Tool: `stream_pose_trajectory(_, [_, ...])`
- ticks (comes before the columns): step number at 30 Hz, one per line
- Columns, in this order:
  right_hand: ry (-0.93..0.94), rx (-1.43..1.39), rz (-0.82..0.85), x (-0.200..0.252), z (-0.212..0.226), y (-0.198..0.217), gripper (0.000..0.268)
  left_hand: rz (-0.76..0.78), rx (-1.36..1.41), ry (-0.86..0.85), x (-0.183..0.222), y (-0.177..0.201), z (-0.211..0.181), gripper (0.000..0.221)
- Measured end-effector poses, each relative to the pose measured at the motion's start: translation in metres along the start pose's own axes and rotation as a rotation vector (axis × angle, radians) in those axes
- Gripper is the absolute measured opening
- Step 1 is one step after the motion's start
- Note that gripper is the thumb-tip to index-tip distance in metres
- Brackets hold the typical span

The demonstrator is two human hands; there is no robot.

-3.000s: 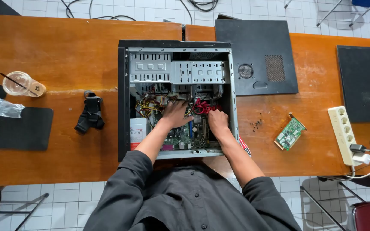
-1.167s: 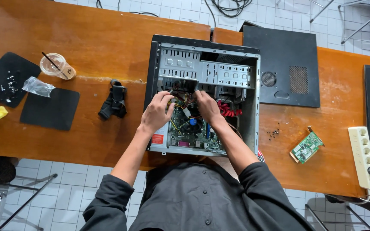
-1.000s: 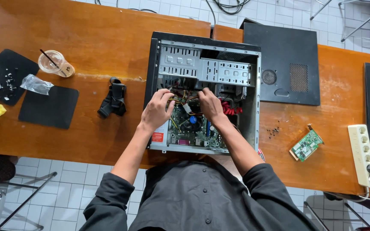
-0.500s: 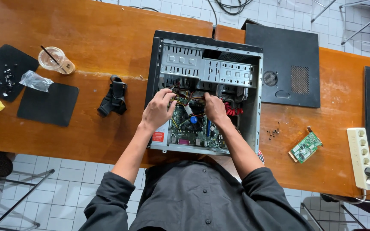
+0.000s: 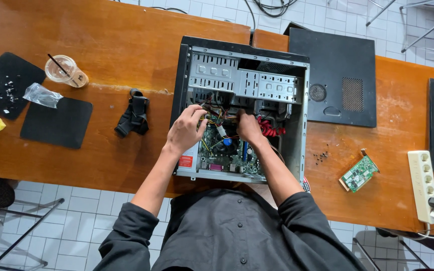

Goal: Connecting and organizing internal power and data cables on a computer motherboard inside a chassis.

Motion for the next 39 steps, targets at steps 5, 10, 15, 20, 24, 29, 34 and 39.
stream_pose_trajectory(5, [0.047,0.136,-0.027,-0.01,-0.008,-0.015,0.025,-0.01,0.001,-0.014,0.0,-0.001,0.0,0.023])
stream_pose_trajectory(10, [-0.039,0.143,-0.002,-0.007,-0.019,-0.026,0.031,0.003,-0.01,-0.021,0.001,-0.003,0.0,0.023])
stream_pose_trajectory(15, [-0.016,0.176,-0.007,-0.009,-0.016,-0.029,0.042,0.003,0.005,-0.013,0.0,0.001,-0.001,0.023])
stream_pose_trajectory(20, [-0.05,0.202,-0.01,-0.009,-0.017,-0.027,0.048,0.005,-0.003,-0.012,-0.001,-0.001,0.001,0.024])
stream_pose_trajectory(24, [-0.08,0.274,-0.008,-0.012,-0.019,-0.03,0.05,0.003,-0.012,-0.015,0.0,-0.002,0.0,0.024])
stream_pose_trajectory(29, [-0.105,0.243,-0.014,-0.028,-0.044,-0.04,0.04,0.015,-0.019,-0.012,0.0,0.0,-0.002,0.024])
stream_pose_trajectory(34, [-0.114,0.209,-0.002,-0.027,-0.031,-0.027,0.028,0.022,-0.02,-0.004,0.001,0.0,-0.002,0.024])
stream_pose_trajectory(39, [-0.109,0.215,0.031,-0.031,-0.033,-0.03,0.027,0.035,-0.035,-0.009,0.001,-0.004,-0.002,0.024])
Point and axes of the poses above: each hand's wrist, its own x-axis away from the middle knuckle, its own y-axis out of the back of the hand, z = x × y, the point moved 8 cm from there along -x, towards the middle knuckle, and after that the axes turned 3 degrees about y, right-handed, at the moved point
